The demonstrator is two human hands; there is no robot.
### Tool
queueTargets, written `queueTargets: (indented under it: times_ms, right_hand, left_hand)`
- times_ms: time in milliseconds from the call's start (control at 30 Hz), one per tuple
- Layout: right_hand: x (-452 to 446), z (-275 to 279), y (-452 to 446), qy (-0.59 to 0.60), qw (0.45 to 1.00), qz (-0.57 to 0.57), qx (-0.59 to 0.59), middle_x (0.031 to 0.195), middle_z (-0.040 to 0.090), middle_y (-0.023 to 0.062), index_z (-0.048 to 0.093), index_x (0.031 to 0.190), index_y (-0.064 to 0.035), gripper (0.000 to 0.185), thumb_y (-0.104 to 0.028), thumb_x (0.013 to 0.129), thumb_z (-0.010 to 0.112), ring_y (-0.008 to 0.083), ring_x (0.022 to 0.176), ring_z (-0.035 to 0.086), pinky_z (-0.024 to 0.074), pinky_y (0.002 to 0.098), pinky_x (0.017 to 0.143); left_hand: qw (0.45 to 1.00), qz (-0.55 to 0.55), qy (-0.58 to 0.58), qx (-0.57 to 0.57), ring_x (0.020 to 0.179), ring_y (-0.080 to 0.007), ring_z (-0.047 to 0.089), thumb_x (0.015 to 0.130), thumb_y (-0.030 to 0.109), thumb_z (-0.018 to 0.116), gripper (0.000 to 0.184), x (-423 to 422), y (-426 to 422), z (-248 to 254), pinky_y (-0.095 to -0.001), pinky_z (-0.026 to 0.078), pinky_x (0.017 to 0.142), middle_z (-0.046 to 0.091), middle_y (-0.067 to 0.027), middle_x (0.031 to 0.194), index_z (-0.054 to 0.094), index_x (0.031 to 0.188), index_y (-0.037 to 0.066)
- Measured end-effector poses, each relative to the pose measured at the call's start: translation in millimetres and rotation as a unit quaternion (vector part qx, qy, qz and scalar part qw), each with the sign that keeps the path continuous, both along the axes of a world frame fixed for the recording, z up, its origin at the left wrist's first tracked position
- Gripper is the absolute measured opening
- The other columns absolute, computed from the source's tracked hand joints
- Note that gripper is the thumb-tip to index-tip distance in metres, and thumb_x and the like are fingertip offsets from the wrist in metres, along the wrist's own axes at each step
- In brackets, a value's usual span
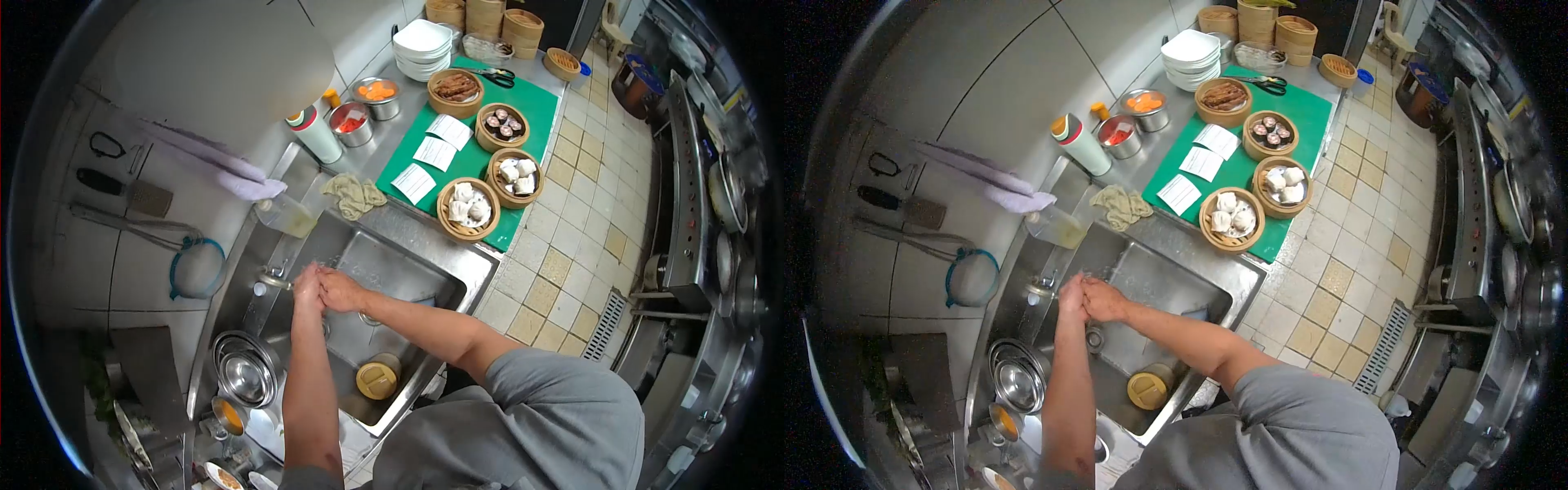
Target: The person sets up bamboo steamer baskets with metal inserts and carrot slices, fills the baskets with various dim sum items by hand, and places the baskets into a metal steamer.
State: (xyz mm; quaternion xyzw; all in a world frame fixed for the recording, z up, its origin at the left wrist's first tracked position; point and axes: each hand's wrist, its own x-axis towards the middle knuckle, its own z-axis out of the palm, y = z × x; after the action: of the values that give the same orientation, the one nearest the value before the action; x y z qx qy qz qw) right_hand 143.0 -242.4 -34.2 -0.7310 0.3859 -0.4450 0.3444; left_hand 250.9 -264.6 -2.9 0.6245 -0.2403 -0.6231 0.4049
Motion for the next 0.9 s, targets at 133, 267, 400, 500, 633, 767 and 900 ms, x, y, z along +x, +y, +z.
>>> queueTargets:
  times_ms: [133, 267, 400, 500, 633, 767, 900]
  right_hand:
    - [8.1, 32.5, 1.5, -0.233, 0.969, -0.044, 0.073, 0.123, 0.069, 0.0225, 0.071, 0.107, 0.0018, 0.02, -0.009, 0.093, 0.061, 0.0324, 0.115, 0.065, 0.0494, 0.0379, 0.102]
    - [25.8, 27.8, 2.6, -0.385, 0.784, -0.08, 0.48, 0.109, 0.074, 0.0156, 0.074, 0.111, -0.0016, 0.024, -0.005, 0.09, 0.062, 0.0217, 0.101, 0.069, 0.0537, 0.0342, 0.091]
    - [41.4, 3.8, 2.5, -0.23, 0.887, -0.087, 0.392, 0.095, 0.076, 0.0105, 0.075, 0.103, -0.003, 0.019, -0.005, 0.088, 0.064, 0.0193, 0.086, 0.07, 0.0559, 0.0373, 0.078]
    - [41.5, 1.9, 16.2, -0.172, 0.936, -0.1, 0.291, 0.094, 0.075, 0.0125, 0.073, 0.1, -0.0024, 0.016, -0.004, 0.086, 0.065, 0.0222, 0.085, 0.071, 0.0549, 0.0381, 0.075]
    - [-0.1, -51.0, 46.3, -0.019, 0.982, 0.045, 0.181, 0.099, 0.071, 0.0193, 0.07, 0.104, -0.0004, 0.023, 0.001, 0.086, 0.056, 0.0342, 0.09, 0.069, 0.0551, 0.0399, 0.082]
    - [-91.4, -42.2, 90.8, 0.226, 0.933, 0.124, 0.252, 0.111, 0.071, 0.0253, 0.073, 0.114, -0.0063, 0.035, -0.007, 0.083, 0.058, 0.0418, 0.107, 0.067, 0.0527, 0.0493, 0.094]
    - [-142.3, -0.1, 123.1, 0.391, 0.873, 0.112, 0.27, 0.114, 0.071, 0.0235, 0.072, 0.119, -0.0085, 0.033, -0.023, 0.092, 0.06, 0.0428, 0.107, 0.067, 0.0531, 0.0498, 0.095]
  left_hand:
    - [0.985, 0.108, 0.105, -0.079, 0.088, -0.0261, 0.068, 0.107, 0.038, 0.055, 0.037, 9.8, -11.8, -30.8, -0.0403, 0.058, 0.079, 0.067, -0.0118, 0.095, 0.061, 0.102, 0.002]
    - [0.956, 0.221, 0.101, -0.164, 0.086, -0.0233, 0.068, 0.106, 0.037, 0.058, 0.037, -15.0, 12.1, -13.5, -0.0386, 0.058, 0.073, 0.069, -0.0107, 0.098, 0.063, 0.113, 0.001]
    - [0.976, 0.155, 0.021, -0.152, 0.096, -0.022, 0.067, 0.105, 0.032, 0.061, 0.037, 19.6, 33.5, -15.3, -0.0381, 0.058, 0.083, 0.07, -0.0132, 0.111, 0.062, 0.122, -0.001]
    - [0.906, -0.172, -0.384, 0.037, 0.13, -0.0251, 0.056, 0.1, 0.022, 0.065, 0.056, 8.3, 25.3, 81.7, -0.0385, 0.043, 0.111, 0.055, -0.0219, 0.146, 0.046, 0.143, -0.009]
    - [0.691, -0.186, -0.663, -0.22, 0.141, -0.0361, 0.047, 0.098, 0.025, 0.066, 0.075, 79.5, 19.0, -32.3, -0.0443, 0.042, 0.113, 0.037, -0.0254, 0.161, 0.029, 0.159, 0.001]
    - [0.751, -0.239, -0.601, -0.135, 0.135, -0.0395, 0.052, 0.099, 0.029, 0.062, 0.073, 68.4, 31.2, 23.0, -0.0463, 0.046, 0.109, 0.042, -0.0177, 0.158, 0.028, 0.161, 0.012]
    - [0.766, -0.289, -0.574, -0.012, 0.122, -0.0366, 0.064, 0.097, 0.018, 0.054, 0.052, 68.1, -5.9, 40.6, -0.0481, 0.051, 0.103, 0.062, -0.0209, 0.136, 0.047, 0.147, 0.007]
